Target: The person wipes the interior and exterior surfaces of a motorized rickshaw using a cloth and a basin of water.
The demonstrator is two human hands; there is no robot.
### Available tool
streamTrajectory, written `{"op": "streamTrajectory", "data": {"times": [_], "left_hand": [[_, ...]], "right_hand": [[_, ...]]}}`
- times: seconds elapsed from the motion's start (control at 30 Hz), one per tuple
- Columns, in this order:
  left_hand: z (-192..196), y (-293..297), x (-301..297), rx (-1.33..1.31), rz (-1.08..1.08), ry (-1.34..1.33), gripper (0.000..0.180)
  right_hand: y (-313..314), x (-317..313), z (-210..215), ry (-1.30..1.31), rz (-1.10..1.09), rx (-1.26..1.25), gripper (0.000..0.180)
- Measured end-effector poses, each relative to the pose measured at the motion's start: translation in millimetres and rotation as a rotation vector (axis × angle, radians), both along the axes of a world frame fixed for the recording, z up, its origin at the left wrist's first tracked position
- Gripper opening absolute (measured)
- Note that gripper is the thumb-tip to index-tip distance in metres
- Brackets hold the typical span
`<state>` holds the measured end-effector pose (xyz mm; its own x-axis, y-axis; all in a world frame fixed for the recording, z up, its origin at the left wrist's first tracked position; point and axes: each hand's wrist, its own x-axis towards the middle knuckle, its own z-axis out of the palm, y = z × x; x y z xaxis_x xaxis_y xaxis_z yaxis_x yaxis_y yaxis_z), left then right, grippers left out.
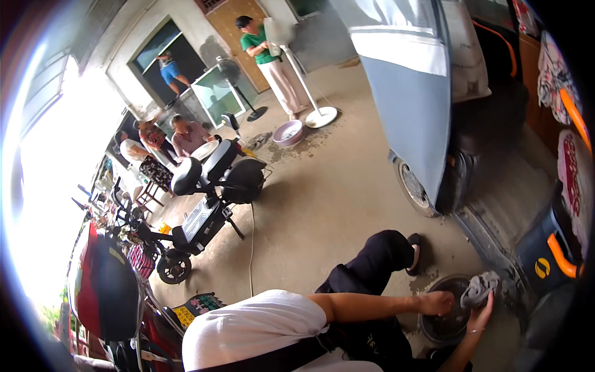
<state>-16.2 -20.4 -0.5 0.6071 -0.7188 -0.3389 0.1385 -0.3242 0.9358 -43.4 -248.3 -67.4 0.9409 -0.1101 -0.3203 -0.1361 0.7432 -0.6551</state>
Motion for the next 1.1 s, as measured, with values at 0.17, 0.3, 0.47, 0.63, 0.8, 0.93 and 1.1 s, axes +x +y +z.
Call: {"op": "streamTrajectory", "data": {"times": [0.17, 0.3, 0.47, 0.63, 0.8, 0.93, 1.1], "left_hand": [[-74.9, 27.7, 31.2, -0.135, 0.051, -0.164, 0.026], [-2.6, 22.0, 71.3, -0.078, 0.037, -0.383, 0.032], [56.3, 56.5, 173.0, 0.215, 0.124, -1.165, 0.038], [97.6, 87.2, 290.1, 0.654, -0.022, -1.800, 0.034], [72.0, 102.7, 337.4, 1.362, -0.542, -1.695, 0.024], [1.7, 107.8, 339.3, 1.497, -0.565, -1.463, 0.019], [-55.3, 97.9, 346.9, 1.501, -0.657, -1.598, 0.013]], "right_hand": [[-5.4, 27.9, -47.9, 0.004, -0.060, 0.014, 0.045], [-8.6, 21.4, 20.9, 0.083, -0.175, -0.094, 0.045], [-1.3, 3.7, 15.3, 0.021, -0.178, -0.032, 0.042], [1.4, 12.8, 3.8, 0.061, -0.210, -0.088, 0.037], [11.3, 27.7, 27.6, 0.067, -0.188, -0.082, 0.034], [17.9, 34.3, 42.9, 0.096, -0.190, -0.116, 0.033], [12.6, 30.3, 30.4, 0.127, -0.192, -0.110, 0.035]]}}
